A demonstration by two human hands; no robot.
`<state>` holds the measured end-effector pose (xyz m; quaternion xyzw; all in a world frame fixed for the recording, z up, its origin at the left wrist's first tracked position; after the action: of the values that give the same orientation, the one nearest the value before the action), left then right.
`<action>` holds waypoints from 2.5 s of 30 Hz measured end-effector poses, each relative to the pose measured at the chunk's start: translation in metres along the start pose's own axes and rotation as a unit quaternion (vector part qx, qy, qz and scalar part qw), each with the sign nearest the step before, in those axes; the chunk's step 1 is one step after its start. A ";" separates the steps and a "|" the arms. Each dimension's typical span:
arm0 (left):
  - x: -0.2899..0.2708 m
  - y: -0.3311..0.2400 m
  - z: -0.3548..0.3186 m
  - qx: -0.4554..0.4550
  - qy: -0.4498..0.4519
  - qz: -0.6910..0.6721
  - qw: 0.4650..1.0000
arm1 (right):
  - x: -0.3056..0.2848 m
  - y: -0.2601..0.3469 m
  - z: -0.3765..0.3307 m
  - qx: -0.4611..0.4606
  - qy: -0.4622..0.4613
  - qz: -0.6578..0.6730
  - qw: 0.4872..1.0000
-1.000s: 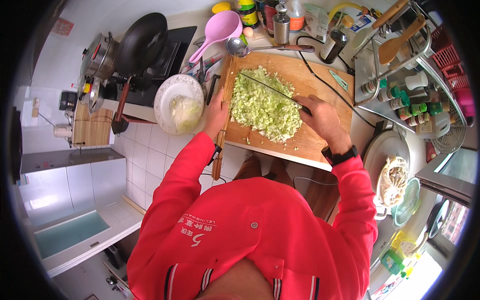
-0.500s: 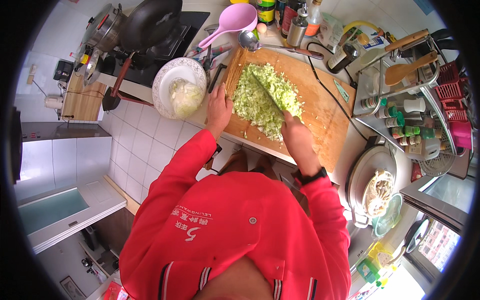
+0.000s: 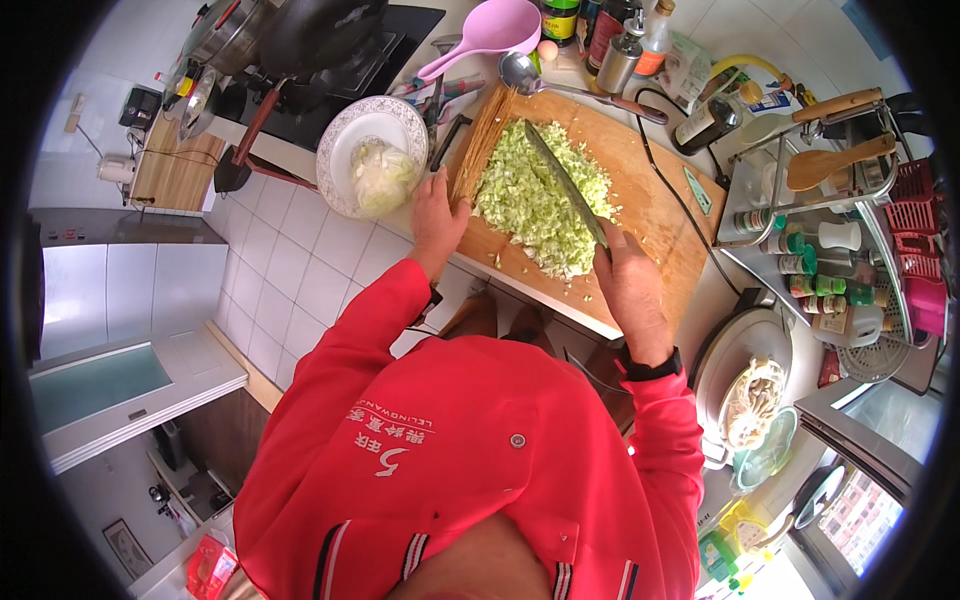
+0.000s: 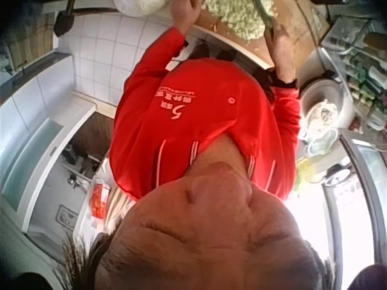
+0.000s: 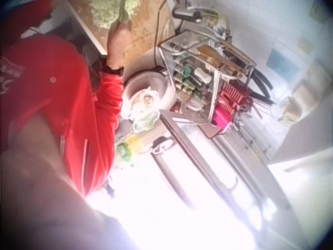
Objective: The person chops cabbage on a wooden cutting board using a cleaver. They repeatedly gather and slice the cabbage into smaller pieces, occasionally pausing to adjust the pile or reach for items on the counter.
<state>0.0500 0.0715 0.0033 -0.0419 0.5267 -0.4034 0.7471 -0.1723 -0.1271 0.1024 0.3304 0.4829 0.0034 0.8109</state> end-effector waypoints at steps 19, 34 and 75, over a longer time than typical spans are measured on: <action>0.029 0.004 0.006 0.005 0.059 -0.055 0.997 | 0.026 -0.007 -0.002 -0.016 0.081 -0.038 0.996; 0.019 -0.010 0.004 -0.002 0.003 0.007 1.000 | 0.037 0.008 0.002 0.026 0.026 -0.058 0.998; 0.026 -0.012 0.008 0.036 -0.008 0.023 0.999 | 0.004 -0.035 -0.018 0.163 -0.006 -0.075 0.984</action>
<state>0.0530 0.0442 -0.0067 -0.0060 0.5068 -0.4040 0.7615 -0.1952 -0.1433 0.0748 0.4211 0.4953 -0.1378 0.7472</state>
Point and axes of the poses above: each hand's wrist, its own z-axis towards the middle knuckle, its own x-axis out of the palm, y = z × x, the point moved 2 cm from there along z, towards the middle knuckle, and after that the axes turned 12 degrees about -y, right-handed, at the moved point
